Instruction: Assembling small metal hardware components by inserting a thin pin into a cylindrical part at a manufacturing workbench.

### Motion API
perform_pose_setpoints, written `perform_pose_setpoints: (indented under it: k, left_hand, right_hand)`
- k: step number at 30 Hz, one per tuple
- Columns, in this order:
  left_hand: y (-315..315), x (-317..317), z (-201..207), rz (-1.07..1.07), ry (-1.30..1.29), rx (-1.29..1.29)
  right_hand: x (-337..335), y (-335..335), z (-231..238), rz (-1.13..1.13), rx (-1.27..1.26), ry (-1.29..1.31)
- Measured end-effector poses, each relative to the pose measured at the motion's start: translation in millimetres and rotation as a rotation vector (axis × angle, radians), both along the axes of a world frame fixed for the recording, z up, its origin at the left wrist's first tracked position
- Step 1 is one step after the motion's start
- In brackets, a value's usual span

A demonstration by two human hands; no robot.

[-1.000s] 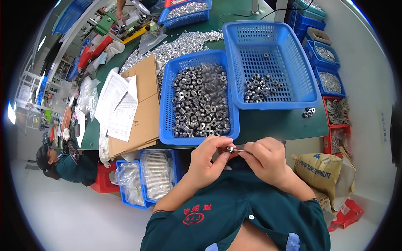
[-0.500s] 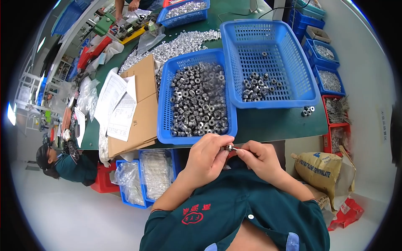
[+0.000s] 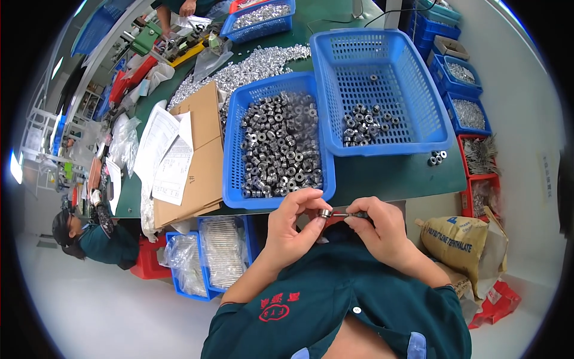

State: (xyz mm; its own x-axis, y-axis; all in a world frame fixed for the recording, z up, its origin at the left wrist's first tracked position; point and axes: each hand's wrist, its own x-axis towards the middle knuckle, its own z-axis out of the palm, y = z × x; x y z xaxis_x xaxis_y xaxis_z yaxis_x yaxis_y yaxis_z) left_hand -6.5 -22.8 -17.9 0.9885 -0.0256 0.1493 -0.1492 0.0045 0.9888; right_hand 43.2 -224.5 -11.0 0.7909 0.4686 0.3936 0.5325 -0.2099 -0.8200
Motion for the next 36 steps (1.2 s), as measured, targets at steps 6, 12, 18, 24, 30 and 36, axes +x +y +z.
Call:
perform_pose_setpoints:
  k: [6,12,18,24,30,36]
  left_hand:
    - [-3,-3,5,-0.021,0.029,0.061]
    - [-4,5,3,-0.015,-0.094,0.210]
    - [-5,9,11,-0.024,-0.114,0.303]
    - [-14,44,37,-0.040,-0.335,0.562]
    - [-29,156,45,-0.157,-0.473,0.782]
    - [-64,254,-11,-0.434,-0.242,1.363]
  right_hand:
    - [4,2,2,-0.022,-0.057,-0.345]
    - [4,2,1,-0.055,-0.103,-0.349]
    - [3,3,-5,-0.132,-0.013,-0.066]
    - [9,-16,-4,-0.203,0.074,0.183]
    - [4,-36,-8,-0.207,0.102,0.224]
    - [-13,-41,-20,-0.233,0.054,0.239]
